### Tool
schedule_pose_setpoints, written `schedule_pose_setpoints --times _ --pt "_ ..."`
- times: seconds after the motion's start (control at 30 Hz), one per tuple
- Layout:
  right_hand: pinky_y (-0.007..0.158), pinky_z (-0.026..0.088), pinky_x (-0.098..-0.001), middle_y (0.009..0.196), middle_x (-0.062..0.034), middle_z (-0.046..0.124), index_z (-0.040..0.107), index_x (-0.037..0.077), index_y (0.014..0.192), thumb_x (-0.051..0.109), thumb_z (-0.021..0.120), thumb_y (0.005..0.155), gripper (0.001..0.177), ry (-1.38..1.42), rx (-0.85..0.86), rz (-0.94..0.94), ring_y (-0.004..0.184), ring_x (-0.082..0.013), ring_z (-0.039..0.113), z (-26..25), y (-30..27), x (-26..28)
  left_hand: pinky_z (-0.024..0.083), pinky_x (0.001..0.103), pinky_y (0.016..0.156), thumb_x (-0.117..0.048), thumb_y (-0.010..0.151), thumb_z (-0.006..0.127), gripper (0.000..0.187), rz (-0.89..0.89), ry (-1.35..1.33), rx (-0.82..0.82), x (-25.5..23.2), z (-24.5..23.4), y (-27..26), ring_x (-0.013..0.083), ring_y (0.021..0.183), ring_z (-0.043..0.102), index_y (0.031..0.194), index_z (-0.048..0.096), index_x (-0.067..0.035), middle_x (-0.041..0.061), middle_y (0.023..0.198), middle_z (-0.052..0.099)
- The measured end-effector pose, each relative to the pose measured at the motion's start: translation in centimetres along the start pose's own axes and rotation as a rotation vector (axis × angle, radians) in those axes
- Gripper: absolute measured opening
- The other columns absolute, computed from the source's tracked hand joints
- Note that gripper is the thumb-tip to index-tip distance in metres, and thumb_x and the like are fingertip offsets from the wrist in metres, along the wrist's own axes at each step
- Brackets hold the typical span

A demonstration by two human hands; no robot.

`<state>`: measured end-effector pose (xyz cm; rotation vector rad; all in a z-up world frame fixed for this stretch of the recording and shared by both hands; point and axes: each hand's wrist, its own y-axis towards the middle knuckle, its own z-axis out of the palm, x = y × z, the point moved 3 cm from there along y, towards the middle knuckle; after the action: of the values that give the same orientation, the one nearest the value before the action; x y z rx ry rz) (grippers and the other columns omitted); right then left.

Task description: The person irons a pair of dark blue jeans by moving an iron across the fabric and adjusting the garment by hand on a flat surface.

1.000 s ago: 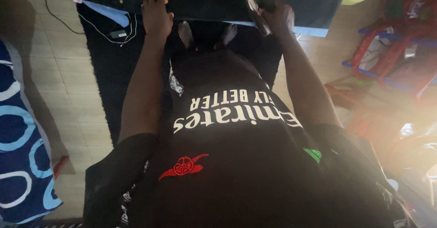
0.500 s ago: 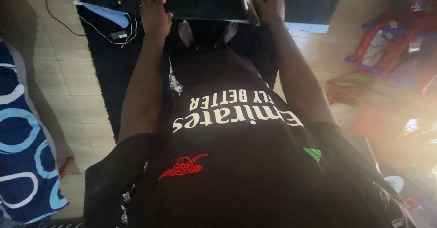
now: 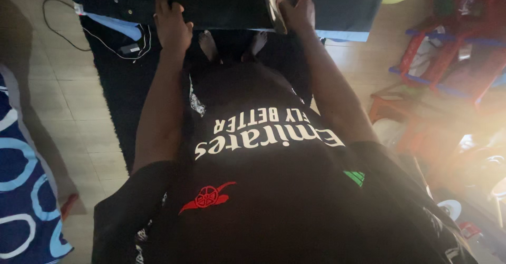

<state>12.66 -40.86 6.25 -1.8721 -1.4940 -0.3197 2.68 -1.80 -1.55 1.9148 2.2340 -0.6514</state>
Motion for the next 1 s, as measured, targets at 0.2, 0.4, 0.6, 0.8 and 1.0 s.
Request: schedule_pose_setpoints --times 0.2,0.4,0.6,0.8,1.0 --pt "0.096 0.054 -0.0461 0.121 -0.0178 0.074 0.070 0.014 0.133 0.043 0.084 0.084 0.059 -0.148 0.145 -0.137 0.110 -0.0332 0.071 -0.1 -0.7 1.4 0.036 0.063 0.118 -0.024 0.090 0.089 0.048 0.024 0.002 -0.039 -0.2 0.1 0.0 0.0403 0.156 0.017 0.128 0.063 -0.007 0.020 0.170 0.019" --pt "0.094 0.054 -0.0458 0.121 -0.0172 0.073 0.065 0.016 0.138 0.041 0.079 0.085 0.060 -0.150 0.182 -0.075 0.107 -0.0318 0.073 0.3 -1.4 0.8 0.036 0.062 0.119 -0.023 0.092 0.088 0.044 0.032 -0.023 -0.026 -0.1 -0.5 -0.1 0.0410 0.157 0.017 0.124 0.062 -0.006 0.021 0.170 0.019" --pt "0.093 0.057 -0.0451 0.117 -0.0149 0.076 0.067 0.018 0.136 0.047 0.080 0.086 0.059 -0.163 0.143 -0.038 0.105 -0.0309 0.074 0.0 -2.3 0.3 0.036 0.062 0.118 -0.022 0.091 0.087 0.044 0.003 -0.001 0.005 -0.5 -1.0 -0.3 0.0399 0.156 0.019 0.123 0.062 -0.006 0.020 0.170 0.018" --pt "0.092 0.056 -0.0481 0.114 -0.0180 0.075 0.070 0.014 0.132 0.044 0.081 0.090 0.053 -0.287 0.147 -0.065 0.104 -0.0349 0.072 -1.6 -4.4 -1.6 0.037 0.061 0.117 -0.020 0.088 0.089 0.042 0.025 -0.047 -0.034 0.1 -0.9 -0.7 0.0399 0.155 0.023 0.121 0.065 -0.007 0.019 0.170 0.023" --pt "0.094 0.061 -0.0375 0.122 -0.0079 0.077 0.072 0.016 0.133 0.037 0.075 0.078 0.058 -0.700 0.130 -0.318 0.109 -0.0256 0.076 -9.1 -8.2 -8.8 0.045 0.057 0.114 -0.016 0.091 0.086 0.035 0.153 -0.057 -0.206 0.1 -1.9 -1.1 0.0408 0.153 0.030 0.119 0.066 -0.005 0.022 0.168 0.029"
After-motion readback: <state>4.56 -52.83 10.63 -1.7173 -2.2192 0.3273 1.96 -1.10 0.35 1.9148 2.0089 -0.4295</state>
